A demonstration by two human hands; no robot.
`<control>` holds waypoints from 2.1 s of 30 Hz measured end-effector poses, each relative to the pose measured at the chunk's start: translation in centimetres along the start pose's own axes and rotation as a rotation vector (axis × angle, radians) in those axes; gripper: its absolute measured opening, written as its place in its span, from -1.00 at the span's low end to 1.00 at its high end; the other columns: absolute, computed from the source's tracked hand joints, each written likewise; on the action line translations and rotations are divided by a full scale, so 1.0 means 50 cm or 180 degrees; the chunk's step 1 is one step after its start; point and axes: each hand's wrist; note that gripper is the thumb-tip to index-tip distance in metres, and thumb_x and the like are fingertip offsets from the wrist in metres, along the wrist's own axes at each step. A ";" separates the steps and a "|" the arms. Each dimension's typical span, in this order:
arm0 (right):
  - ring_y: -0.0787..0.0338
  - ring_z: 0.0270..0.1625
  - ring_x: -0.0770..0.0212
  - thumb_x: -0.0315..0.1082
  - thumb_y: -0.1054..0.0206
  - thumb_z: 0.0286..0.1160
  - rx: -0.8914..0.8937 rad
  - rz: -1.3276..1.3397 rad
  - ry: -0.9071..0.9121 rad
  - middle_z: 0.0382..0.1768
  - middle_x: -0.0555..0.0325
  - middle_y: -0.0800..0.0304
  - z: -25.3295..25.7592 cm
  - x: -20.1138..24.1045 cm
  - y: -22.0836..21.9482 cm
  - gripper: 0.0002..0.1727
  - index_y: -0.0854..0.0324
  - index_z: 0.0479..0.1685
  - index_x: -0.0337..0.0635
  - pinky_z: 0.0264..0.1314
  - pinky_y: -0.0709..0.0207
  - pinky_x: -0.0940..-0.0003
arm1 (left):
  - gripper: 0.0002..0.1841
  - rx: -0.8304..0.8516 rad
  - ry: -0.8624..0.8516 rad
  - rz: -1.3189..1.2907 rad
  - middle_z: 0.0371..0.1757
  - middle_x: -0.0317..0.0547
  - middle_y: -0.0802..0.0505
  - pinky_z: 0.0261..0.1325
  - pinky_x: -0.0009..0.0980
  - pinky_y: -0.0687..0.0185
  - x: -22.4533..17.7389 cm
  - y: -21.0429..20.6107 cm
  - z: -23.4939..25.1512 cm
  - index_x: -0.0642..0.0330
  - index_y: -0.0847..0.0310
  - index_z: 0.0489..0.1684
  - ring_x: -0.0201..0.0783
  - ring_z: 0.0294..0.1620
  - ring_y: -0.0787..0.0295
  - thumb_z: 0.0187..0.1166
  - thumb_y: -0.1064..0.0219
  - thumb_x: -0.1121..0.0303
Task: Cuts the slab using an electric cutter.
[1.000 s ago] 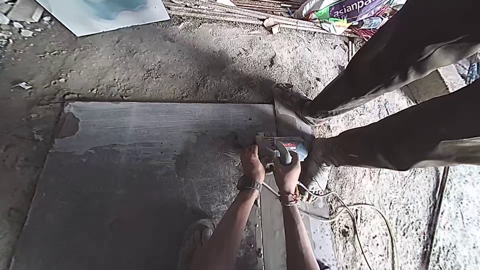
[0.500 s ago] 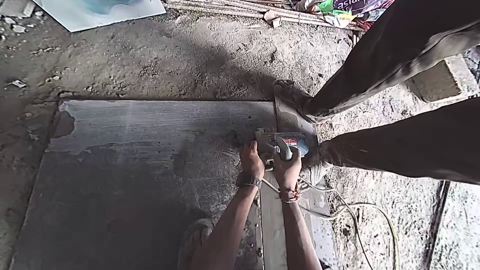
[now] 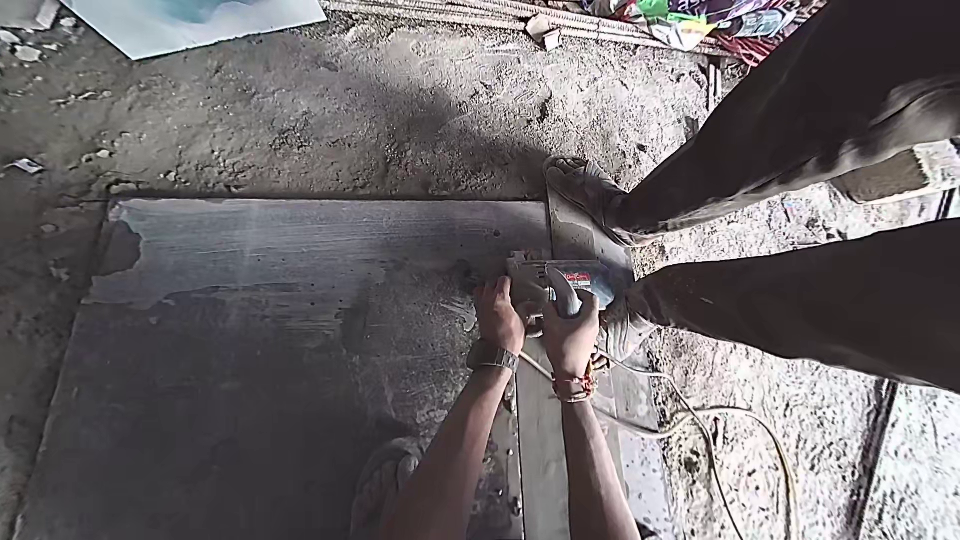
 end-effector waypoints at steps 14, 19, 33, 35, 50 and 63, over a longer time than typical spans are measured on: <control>-0.81 -0.37 -0.01 -0.28 -0.63 0.21 0.0003 -0.0020 -0.0021 -0.36 -0.02 -0.81 0.016 0.011 -0.007 -0.39 -0.56 0.29 -0.26 -0.26 -0.65 -0.07 | -0.46 -0.0084 -0.0087 -0.0023 0.23 0.29 -0.83 0.58 0.05 -0.39 0.009 -0.010 0.020 0.42 -0.75 0.19 0.23 0.37 -0.68 0.26 -0.68 0.29; -0.79 -0.39 0.01 -0.29 -0.63 0.19 -0.0009 -0.0016 0.0015 -0.38 -0.01 -0.80 0.022 0.013 -0.011 -0.39 -0.56 0.29 -0.25 -0.29 -0.64 -0.05 | -0.47 -0.0095 -0.0064 0.0023 0.21 0.28 -0.84 0.57 0.04 -0.40 0.006 -0.010 0.027 0.42 -0.76 0.17 0.23 0.36 -0.68 0.26 -0.68 0.28; -0.80 -0.38 0.01 -0.28 -0.62 0.21 -0.0009 -0.0016 0.0011 -0.39 0.01 -0.79 0.041 0.023 -0.019 -0.39 -0.54 0.30 -0.26 -0.29 -0.64 -0.04 | -0.48 -0.0046 -0.0075 -0.0007 0.22 0.28 -0.83 0.57 0.07 -0.40 0.001 -0.011 0.051 0.43 -0.74 0.17 0.21 0.37 -0.69 0.26 -0.68 0.32; -0.80 -0.38 0.01 -0.29 -0.62 0.21 0.0012 0.0005 0.0009 -0.39 0.00 -0.79 0.044 0.026 -0.019 -0.38 -0.54 0.31 -0.27 -0.28 -0.64 -0.04 | -0.49 -0.0070 -0.0083 0.0001 0.20 0.28 -0.84 0.55 0.07 -0.42 0.001 -0.011 0.054 0.43 -0.75 0.16 0.21 0.35 -0.71 0.25 -0.68 0.32; -0.79 -0.41 0.06 -0.31 -0.63 0.18 -0.0067 -0.0008 0.0084 -0.42 0.02 -0.79 0.061 0.040 -0.028 -0.39 -0.55 0.28 -0.28 -0.29 -0.65 0.02 | -0.47 -0.0148 -0.0035 -0.0035 0.17 0.27 -0.84 0.50 0.08 -0.47 -0.006 -0.012 0.076 0.41 -0.76 0.14 0.22 0.32 -0.72 0.20 -0.72 0.31; -0.79 -0.38 0.06 -0.31 -0.64 0.18 -0.0098 -0.0010 0.0042 -0.40 0.02 -0.78 0.078 0.054 -0.039 -0.39 -0.52 0.26 -0.27 -0.27 -0.65 0.00 | -0.48 -0.0218 -0.0071 -0.0058 0.18 0.26 -0.84 0.50 0.10 -0.47 -0.008 -0.014 0.098 0.40 -0.77 0.15 0.22 0.32 -0.72 0.19 -0.72 0.35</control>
Point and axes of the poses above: each hand's wrist, its own z-axis towards the middle knuckle, its own y-axis out of the back of the hand, x = y × z
